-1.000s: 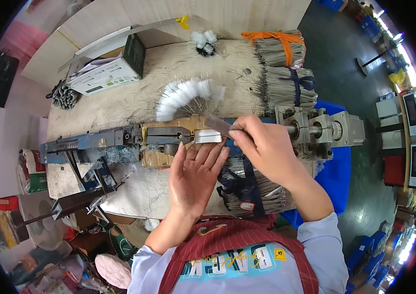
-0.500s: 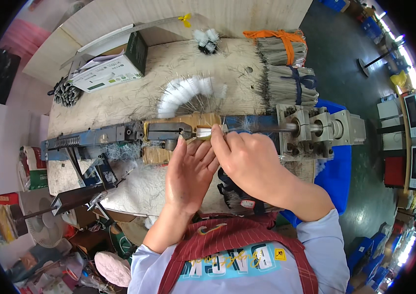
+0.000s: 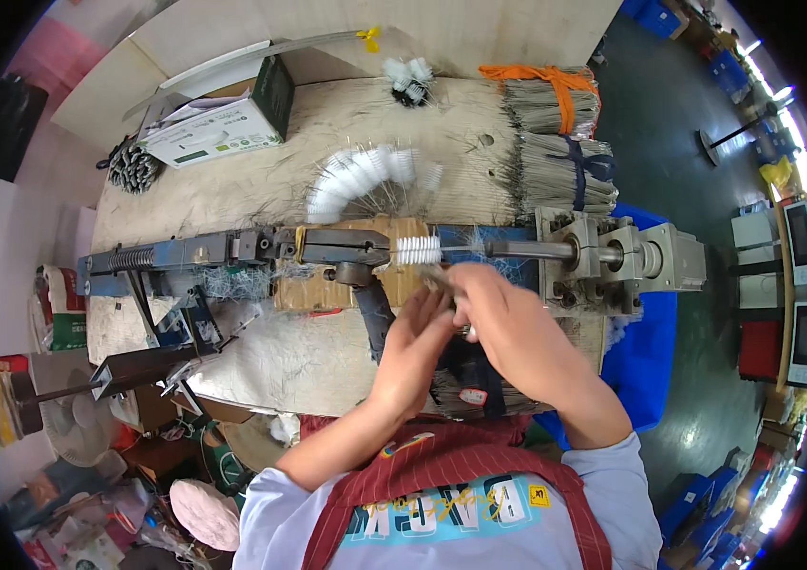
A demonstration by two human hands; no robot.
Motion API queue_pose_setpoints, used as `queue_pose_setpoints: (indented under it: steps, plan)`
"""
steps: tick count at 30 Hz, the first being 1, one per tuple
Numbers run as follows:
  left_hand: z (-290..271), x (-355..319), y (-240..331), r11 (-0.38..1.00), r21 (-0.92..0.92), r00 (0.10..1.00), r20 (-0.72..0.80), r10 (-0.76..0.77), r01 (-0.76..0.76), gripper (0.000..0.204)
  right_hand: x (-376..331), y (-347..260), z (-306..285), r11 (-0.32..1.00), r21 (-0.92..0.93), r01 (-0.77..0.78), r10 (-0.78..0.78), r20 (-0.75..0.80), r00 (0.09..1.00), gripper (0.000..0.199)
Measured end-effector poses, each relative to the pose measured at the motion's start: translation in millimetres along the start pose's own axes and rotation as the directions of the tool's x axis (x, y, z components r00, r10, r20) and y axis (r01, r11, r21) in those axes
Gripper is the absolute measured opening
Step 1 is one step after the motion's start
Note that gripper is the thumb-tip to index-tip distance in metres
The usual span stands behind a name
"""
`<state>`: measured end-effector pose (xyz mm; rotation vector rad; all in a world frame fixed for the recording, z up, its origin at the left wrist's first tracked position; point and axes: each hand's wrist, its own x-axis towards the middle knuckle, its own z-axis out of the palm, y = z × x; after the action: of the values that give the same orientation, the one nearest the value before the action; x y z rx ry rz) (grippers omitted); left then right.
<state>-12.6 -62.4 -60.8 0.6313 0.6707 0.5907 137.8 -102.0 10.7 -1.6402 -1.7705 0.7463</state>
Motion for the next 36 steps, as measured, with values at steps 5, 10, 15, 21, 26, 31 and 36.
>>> queue_pose_setpoints:
  steps: [5, 10, 15, 21, 26, 31, 36]
  plan:
    - [-77.6, -76.9, 30.1, 0.944, 0.32, 0.985, -0.172, -0.022, 0.077, 0.037, -20.5, 27.3, 31.6, 0.99, 0.134, 0.054, -0.057, 0.016, 0.998, 0.029]
    - [-223.6, -183.1, 37.6, 0.877, 0.46, 0.339, -0.854, 0.394, 0.139, 0.068, -19.0, 28.3, 47.9, 0.956, 0.246, -0.157, 0.1, 0.228, 0.969, 0.028]
    - [-293.3, -214.7, 65.0, 0.683, 0.73, -0.037, -0.683, 0.729, -0.029, 0.031, -2.6, 23.3, 78.8, 0.982, 0.16, -0.098, 0.079, 0.117, 0.99, 0.041]
    - [-225.4, -185.2, 39.8, 0.734, 0.668, 0.231, -0.7, 0.676, -0.122, 0.02, 15.7, 16.0, 111.8, 0.876, 0.32, -0.361, 0.308, 0.206, 0.929, 0.047]
    - [-166.3, -184.6, 49.4, 0.859, 0.499, 0.4, -0.768, 0.5, -0.115, 0.02, -4.3, -26.1, 61.0, 0.938, 0.177, -0.297, 0.29, 0.069, 0.955, 0.044]
    - [-70.4, -100.0, 65.0, 0.002, 0.962, 0.661, 0.185, 0.727, -0.272, 0.031, 3.0, -36.7, 14.1, 0.958, 0.272, -0.092, 0.038, 0.196, 0.98, 0.038]
    - [-30.0, -52.6, 84.4, -0.644, 0.564, 0.337, 0.826, 0.452, -0.517, 0.029, 38.6, -0.5, -3.7, 0.757, -0.639, 0.14, -0.271, -0.111, 0.956, 0.019]
